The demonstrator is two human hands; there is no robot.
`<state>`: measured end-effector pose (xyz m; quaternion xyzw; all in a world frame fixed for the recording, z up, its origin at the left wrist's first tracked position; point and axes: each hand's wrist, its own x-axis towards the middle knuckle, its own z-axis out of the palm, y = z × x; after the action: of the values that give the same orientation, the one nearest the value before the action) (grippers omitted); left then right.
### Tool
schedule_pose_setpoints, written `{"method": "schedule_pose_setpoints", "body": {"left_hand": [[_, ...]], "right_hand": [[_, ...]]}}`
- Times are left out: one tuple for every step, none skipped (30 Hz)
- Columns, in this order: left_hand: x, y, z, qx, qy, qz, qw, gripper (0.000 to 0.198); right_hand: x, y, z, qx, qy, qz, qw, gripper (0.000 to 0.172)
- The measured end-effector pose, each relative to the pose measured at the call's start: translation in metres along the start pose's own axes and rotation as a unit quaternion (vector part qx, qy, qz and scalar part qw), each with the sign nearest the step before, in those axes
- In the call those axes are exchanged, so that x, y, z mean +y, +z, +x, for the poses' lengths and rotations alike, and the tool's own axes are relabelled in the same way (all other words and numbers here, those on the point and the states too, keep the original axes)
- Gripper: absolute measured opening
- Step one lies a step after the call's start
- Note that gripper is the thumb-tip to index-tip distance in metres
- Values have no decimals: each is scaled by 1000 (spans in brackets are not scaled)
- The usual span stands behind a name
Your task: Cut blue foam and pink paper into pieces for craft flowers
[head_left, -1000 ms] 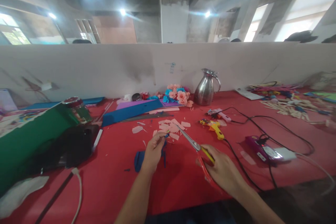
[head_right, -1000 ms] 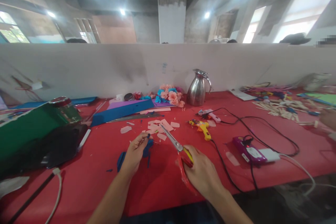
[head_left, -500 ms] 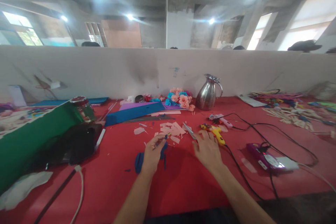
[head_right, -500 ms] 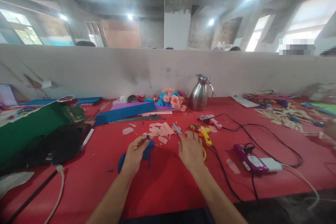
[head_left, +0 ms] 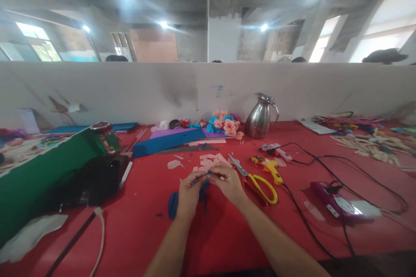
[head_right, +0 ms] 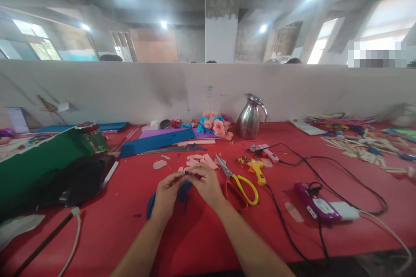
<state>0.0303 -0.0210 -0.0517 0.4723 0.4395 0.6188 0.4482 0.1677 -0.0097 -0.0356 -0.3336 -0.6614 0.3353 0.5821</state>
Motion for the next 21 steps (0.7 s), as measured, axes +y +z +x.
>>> {"method": "schedule_pose_setpoints", "body": {"left_hand": [[1, 1, -1, -2, -2, -4, 1000, 13], [3, 2, -1, -6, -4, -8, 1000, 13], [4, 2, -1, -9, -7, -12, 1000, 12], [5, 3, -2, -11, -11, -15, 1000, 12], [6, 3, -2, -12, -14, -19, 1000, 11], [6, 3, -2, -11, -16, -23, 1000, 10], [7, 4, -2, -13, -18, -26, 999, 9], [7, 4, -2, -17, -20, -29, 999, 10], [7, 4, -2, -22, -20, -31, 999, 11], [8, 4, -2, -28, -20, -32, 999, 12], [8, 5, -3, -33, -21, -31, 999, 14], [9, 5, -3, -37, -22, -31, 999, 15], [9, 5, -3, -42, -23, -31, 998, 17], [9, 5, -2, -45, -22, -33, 998, 18], [10, 5, -2, -47, -21, -35, 998, 18], [10, 5, -2, -47, -20, -38, 998, 19], [10, 5, -2, -45, -19, -40, 998, 19], [10, 5, -2, -43, -20, -42, 998, 19], [9, 5, -2, -42, -24, -43, 998, 20], [9, 5, -3, -43, -32, -48, 997, 21], [8, 5, -3, -47, -43, -56, 996, 22]], "right_hand": [[2, -1, -2, 0, 5, 2, 1000, 10], [4, -2, -3, 2, 11, 4, 1000, 10], [5, -3, -5, 4, 16, 7, 1000, 11], [6, -3, -6, 4, 20, 11, 1000, 12], [7, -3, -7, 2, 24, 15, 1000, 12], [6, -2, -7, -2, 25, 19, 999, 13], [6, -2, -7, -6, 25, 22, 999, 13], [5, -1, -6, -10, 22, 23, 999, 13], [4, 1, -4, -15, 18, 21, 1000, 12], [3, 2, -1, -18, 15, 15, 1000, 11], [2, 3, 2, -21, 14, 7, 1000, 10], [2, 4, 6, -23, 14, -2, 1000, 10], [1, 5, 9, -27, 17, -8, 999, 10], [2, 7, 12, -31, 20, -9, 999, 11], [3, 8, 14, -36, 25, -4, 999, 11], [4, 9, 15, -39, 31, 5, 999, 12], [5, 10, 15, -41, 40, 19, 998, 12], [7, 11, 15, -42, 53, 39, 997, 13], [8, 11, 13, -44, 72, 67, 994, 15], [10, 12, 10, -48, 95, 99, 989, 17], [11, 12, 8, -56, 122, 135, 982, 19]]}}
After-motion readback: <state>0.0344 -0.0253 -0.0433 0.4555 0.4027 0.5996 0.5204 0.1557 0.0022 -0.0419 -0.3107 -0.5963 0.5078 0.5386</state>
